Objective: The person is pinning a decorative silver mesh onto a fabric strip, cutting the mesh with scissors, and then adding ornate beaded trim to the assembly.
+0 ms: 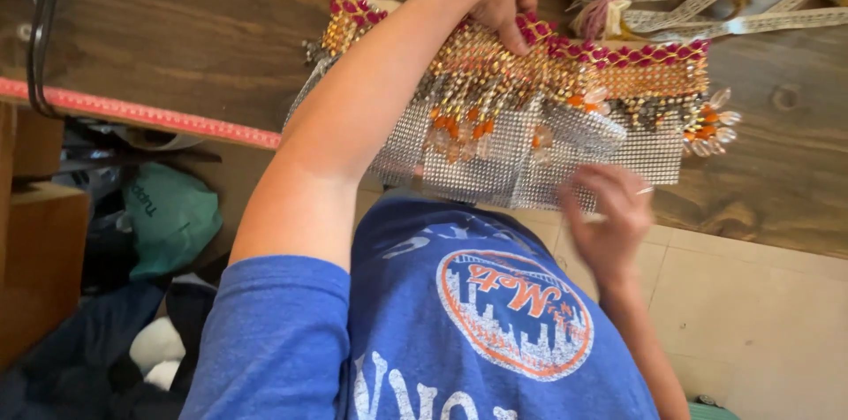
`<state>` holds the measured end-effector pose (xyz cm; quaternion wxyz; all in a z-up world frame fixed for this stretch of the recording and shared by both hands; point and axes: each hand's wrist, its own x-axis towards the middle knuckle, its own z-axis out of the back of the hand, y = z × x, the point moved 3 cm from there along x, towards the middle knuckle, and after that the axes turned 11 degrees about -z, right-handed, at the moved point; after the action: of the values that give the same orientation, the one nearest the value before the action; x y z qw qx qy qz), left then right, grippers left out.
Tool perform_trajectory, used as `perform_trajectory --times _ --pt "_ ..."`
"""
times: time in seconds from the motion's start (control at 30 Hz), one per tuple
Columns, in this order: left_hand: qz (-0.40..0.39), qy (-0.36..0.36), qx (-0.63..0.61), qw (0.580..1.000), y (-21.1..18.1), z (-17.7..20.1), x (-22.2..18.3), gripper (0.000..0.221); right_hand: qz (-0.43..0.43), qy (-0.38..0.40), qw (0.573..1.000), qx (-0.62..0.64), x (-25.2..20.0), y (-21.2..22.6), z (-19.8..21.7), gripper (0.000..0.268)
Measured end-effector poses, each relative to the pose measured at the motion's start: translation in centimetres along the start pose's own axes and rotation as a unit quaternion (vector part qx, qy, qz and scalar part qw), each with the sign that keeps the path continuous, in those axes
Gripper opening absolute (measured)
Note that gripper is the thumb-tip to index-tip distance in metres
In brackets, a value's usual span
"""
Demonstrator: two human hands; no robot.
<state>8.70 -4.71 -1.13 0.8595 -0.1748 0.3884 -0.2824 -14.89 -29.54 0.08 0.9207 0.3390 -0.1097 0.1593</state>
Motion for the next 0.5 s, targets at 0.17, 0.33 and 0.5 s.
perform_trajectory --times 0.17,0.33,0.5 --pt "-0.044 -0.081 -0.096 0.991 -2.6 -0.8 -3.4 0.051 -0.087 -0.084 0.991 0.05 5.3 -2.1 2.6 0.008" --pt "-0.029 -0.19 -0.096 0.977 -4.3 -1.6 -5.3 0.031 -0.001 0.016 0.997 0.075 12.0 -0.1 0.0 0.026" --pt "-0.105 -0.313 0.039 0.943 -1.6 -5.5 -2.8 0.036 0.024 0.091 0.994 0.058 15.3 -0.1 -2.9 0.044"
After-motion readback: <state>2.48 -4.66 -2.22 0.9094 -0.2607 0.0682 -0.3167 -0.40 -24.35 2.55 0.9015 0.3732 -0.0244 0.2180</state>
